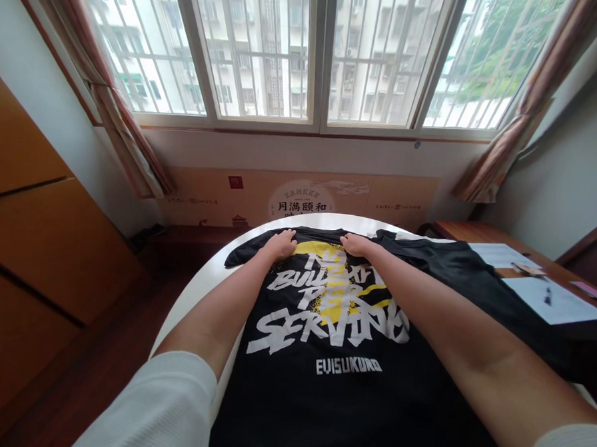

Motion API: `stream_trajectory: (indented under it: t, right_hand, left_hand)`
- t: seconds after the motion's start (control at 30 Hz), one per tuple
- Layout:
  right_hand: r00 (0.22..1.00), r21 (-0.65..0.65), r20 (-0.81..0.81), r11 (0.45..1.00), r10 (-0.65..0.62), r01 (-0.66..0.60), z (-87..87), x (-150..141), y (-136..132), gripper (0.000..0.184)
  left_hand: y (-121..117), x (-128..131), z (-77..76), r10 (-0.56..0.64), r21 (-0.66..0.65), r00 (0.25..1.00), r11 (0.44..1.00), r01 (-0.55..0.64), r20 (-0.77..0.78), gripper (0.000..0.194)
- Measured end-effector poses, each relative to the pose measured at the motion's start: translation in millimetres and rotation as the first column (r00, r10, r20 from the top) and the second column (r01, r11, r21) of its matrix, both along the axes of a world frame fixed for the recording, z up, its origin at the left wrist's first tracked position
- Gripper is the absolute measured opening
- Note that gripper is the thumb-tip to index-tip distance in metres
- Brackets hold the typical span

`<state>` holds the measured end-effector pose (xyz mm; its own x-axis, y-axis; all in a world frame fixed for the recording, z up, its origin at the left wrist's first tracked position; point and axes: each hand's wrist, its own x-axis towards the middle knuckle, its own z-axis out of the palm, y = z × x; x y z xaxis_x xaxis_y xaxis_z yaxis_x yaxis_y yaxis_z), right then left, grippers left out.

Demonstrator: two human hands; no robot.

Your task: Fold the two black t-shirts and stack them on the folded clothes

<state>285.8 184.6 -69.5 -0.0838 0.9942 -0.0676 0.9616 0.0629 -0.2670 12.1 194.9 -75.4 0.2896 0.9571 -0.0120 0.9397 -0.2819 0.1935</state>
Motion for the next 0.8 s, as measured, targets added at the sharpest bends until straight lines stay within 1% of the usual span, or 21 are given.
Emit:
stream_trajectory:
  t: [0.13, 0.27, 0.37, 0.43, 0.5, 0.6, 0.7, 0.8]
  right_hand:
    - [0.994, 0.052, 0.014, 0.993, -0.106, 0.105, -13.3, 0, 14, 0.045]
    - [0.993, 0.064, 0.015, 0.991, -0.115, 0.114, -29.3, -3, 19, 0.065]
    - [0.995, 0.043, 0.021, 0.994, -0.098, 0.097, -35.8, -1, 22, 0.078]
    - [0.996, 0.032, 0.028, 0.996, -0.081, 0.08, -37.5, 2, 24, 0.087]
    - [0.998, 0.023, 0.035, 0.998, -0.059, 0.058, -37.9, 5, 25, 0.1]
    - [0.999, 0.018, 0.042, 0.999, -0.03, 0.03, -37.8, 7, 23, 0.115]
    - [0.999, 0.022, 0.047, 1.0, -0.023, 0.022, -37.1, 7, 21, 0.118]
    - [0.998, 0.024, 0.052, 0.999, -0.023, 0.022, -35.9, 7, 19, 0.118]
  left_hand:
    - [12, -9, -1.2, -0.039, -0.016, 0.999, 0.999, 0.039, -0.012, 0.074]
    - [20, -18, -0.6, -0.071, -0.023, 0.997, 0.997, 0.071, -0.01, 0.081]
    - [24, -23, -0.8, -0.057, -0.025, 0.998, 0.998, 0.057, -0.002, 0.08]
    - [26, -24, -2.0, -0.01, -0.013, 1.0, 1.0, 0.01, 0.008, 0.075]
    - [30, -26, -3.8, 0.042, -0.002, 0.999, 0.999, -0.042, 0.024, 0.07]
    - [35, -29, -6.2, 0.066, 0.015, 0.996, 0.998, -0.068, 0.062, 0.064]
    - [37, -31, -6.0, 0.068, 0.07, 0.99, 0.995, -0.077, 0.125, 0.059]
    - [30, -34, -2.4, 0.096, 0.16, 0.975, 0.979, -0.13, 0.201, 0.056]
